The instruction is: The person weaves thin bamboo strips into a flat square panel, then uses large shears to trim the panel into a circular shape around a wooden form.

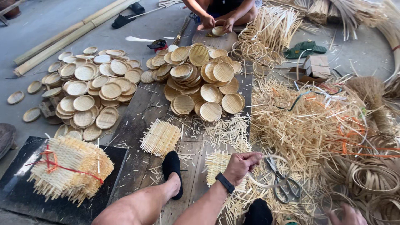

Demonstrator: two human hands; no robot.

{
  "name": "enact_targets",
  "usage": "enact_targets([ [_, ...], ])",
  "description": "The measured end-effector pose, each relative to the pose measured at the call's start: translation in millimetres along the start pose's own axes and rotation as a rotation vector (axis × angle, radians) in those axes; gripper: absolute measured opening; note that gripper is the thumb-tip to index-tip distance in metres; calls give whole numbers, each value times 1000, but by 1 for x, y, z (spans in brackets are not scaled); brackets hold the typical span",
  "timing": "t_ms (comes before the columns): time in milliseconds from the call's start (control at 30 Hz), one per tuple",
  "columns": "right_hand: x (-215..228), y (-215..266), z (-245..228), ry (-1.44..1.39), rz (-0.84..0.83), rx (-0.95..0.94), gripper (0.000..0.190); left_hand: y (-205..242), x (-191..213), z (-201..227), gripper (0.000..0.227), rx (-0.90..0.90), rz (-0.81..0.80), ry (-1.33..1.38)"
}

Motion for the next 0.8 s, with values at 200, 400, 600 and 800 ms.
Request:
enact_targets([
  [200, 112, 85, -246, -340, 147, 1030, 52, 18, -43, 10, 13, 61, -106, 72],
  [400, 117, 111, -341, -273, -28, 1289, 17, 39, -25, 52, 22, 219, -33, 69],
  [600, 78, 148, -387, 37, 47, 1506, 20, 36, -21, 59, 74, 416, -89, -86],
  [800, 52, 169, -390, 35, 40, 1397, 23, 37, 17, 42, 74, 403, 137, 40],
])
Point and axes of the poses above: each hand's wrist, its own y-axis away from the middle knuckle, its own x-axis out of the back of the hand, z = x × y, the point moved 8 cm from there along -y, towards the middle knuckle, and after that the axes turned 5 degrees about z, right-handed, at the moved point
